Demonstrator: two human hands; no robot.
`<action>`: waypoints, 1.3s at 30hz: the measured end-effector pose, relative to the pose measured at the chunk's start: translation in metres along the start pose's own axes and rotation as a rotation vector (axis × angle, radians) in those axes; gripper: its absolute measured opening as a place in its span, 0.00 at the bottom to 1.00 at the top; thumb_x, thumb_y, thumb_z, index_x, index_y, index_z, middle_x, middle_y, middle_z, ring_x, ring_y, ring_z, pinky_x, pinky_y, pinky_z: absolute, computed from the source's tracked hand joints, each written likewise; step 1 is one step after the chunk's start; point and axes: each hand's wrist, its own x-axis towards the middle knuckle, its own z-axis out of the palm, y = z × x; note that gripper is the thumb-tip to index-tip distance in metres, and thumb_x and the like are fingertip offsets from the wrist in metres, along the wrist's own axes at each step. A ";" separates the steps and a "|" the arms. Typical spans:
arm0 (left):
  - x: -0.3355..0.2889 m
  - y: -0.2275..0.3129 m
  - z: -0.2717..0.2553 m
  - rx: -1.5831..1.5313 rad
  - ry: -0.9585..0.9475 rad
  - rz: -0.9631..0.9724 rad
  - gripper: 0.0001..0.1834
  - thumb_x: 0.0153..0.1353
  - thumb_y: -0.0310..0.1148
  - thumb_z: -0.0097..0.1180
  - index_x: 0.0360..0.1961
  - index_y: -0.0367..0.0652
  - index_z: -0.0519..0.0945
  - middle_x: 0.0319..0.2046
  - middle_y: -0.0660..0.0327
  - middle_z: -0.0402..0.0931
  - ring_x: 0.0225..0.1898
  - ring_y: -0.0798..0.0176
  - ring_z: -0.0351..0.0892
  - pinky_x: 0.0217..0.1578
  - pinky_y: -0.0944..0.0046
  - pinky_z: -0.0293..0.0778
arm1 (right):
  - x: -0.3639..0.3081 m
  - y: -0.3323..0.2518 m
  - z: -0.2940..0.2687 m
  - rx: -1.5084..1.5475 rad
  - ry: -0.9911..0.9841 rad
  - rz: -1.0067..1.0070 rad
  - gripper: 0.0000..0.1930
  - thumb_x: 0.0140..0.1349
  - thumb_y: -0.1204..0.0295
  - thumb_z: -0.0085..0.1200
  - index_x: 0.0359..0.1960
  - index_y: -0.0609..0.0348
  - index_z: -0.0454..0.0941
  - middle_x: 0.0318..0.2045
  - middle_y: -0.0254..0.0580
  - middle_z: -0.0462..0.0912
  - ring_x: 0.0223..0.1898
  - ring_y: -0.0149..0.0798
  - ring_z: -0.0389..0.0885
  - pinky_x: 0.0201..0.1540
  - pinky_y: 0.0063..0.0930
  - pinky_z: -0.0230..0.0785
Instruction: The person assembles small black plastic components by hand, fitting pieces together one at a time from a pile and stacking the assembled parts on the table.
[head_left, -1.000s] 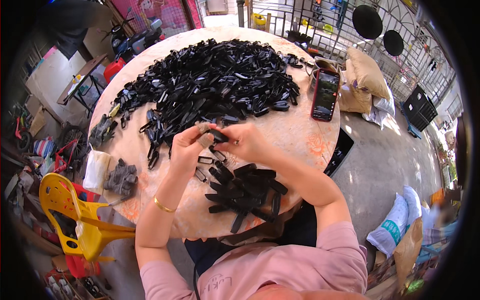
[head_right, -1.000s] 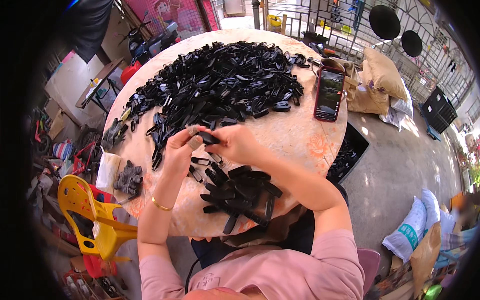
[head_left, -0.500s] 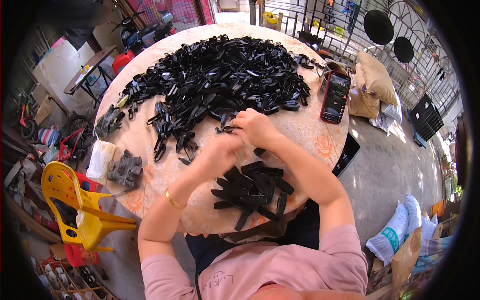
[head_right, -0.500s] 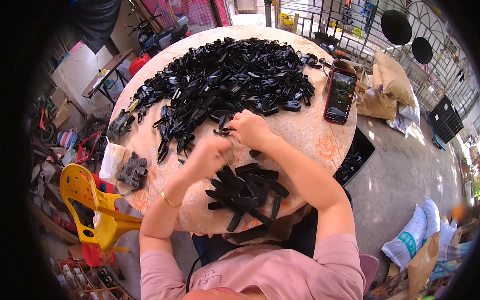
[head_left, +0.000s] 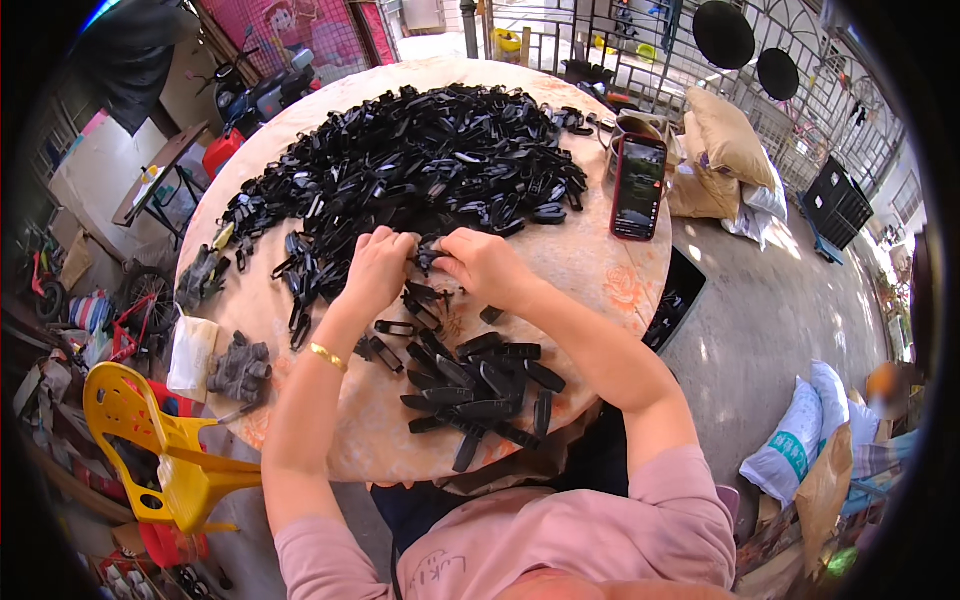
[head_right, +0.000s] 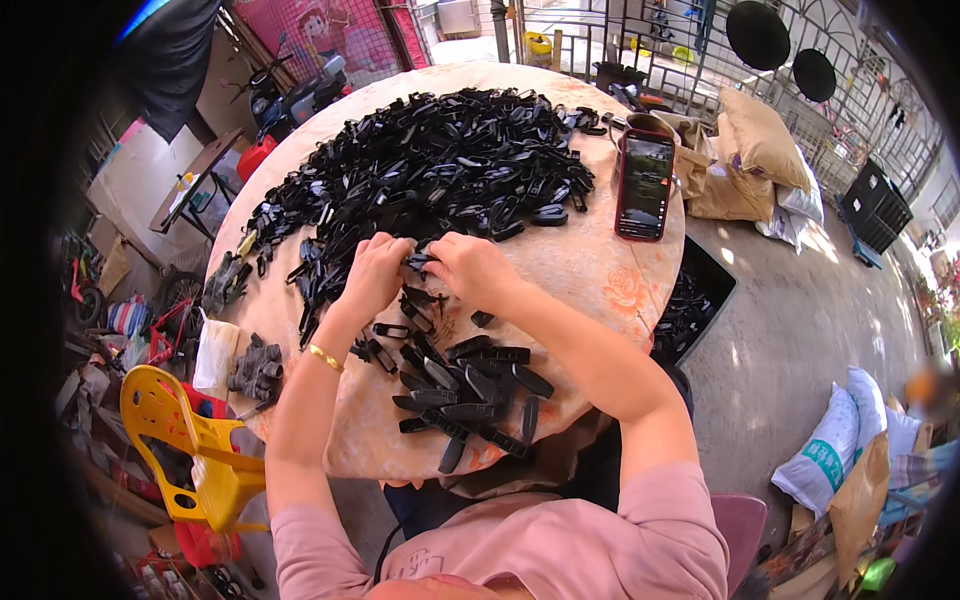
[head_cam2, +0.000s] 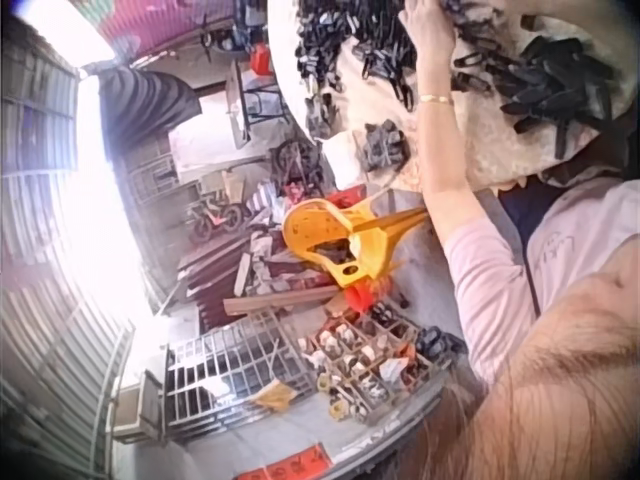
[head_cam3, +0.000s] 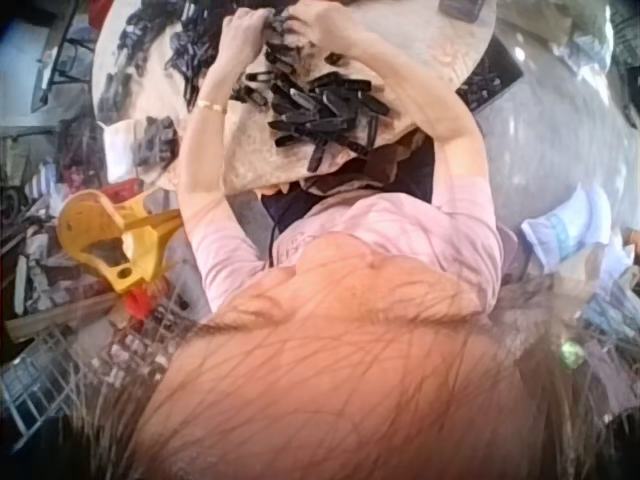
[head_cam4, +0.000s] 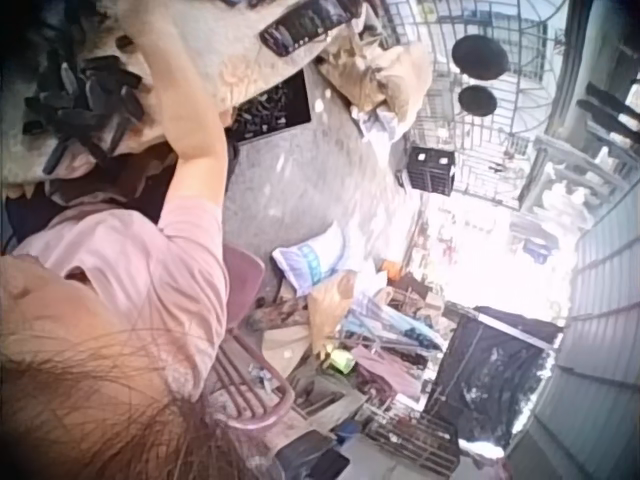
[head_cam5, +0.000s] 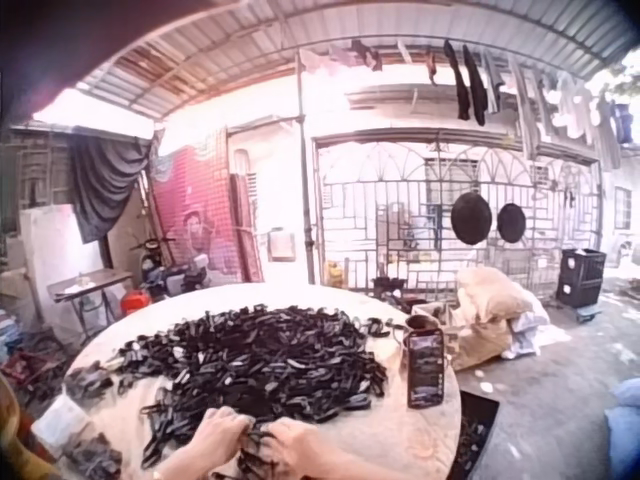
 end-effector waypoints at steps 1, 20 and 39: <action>-0.003 0.005 -0.003 -0.043 0.039 0.010 0.16 0.44 0.22 0.52 0.38 0.44 0.74 0.32 0.60 0.72 0.41 0.56 0.68 0.42 0.60 0.63 | 0.000 -0.001 -0.001 0.108 0.053 0.026 0.07 0.52 0.73 0.55 0.31 0.63 0.75 0.28 0.46 0.75 0.29 0.49 0.74 0.32 0.33 0.68; -0.033 0.051 -0.045 -0.413 -0.113 -0.113 0.16 0.42 0.35 0.62 0.33 0.39 0.78 0.36 0.55 0.72 0.43 0.52 0.67 0.45 0.60 0.65 | 0.005 -0.006 -0.010 0.834 0.136 0.600 0.09 0.63 0.72 0.46 0.38 0.65 0.76 0.23 0.31 0.76 0.24 0.20 0.71 0.27 0.15 0.68; -0.031 0.033 -0.037 -1.646 0.226 -0.426 0.15 0.48 0.20 0.61 0.40 0.36 0.75 0.33 0.65 0.77 0.33 0.74 0.75 0.36 0.76 0.72 | -0.003 -0.027 -0.008 0.803 -0.098 0.459 0.09 0.58 0.72 0.51 0.35 0.66 0.78 0.18 0.37 0.74 0.20 0.25 0.69 0.22 0.20 0.62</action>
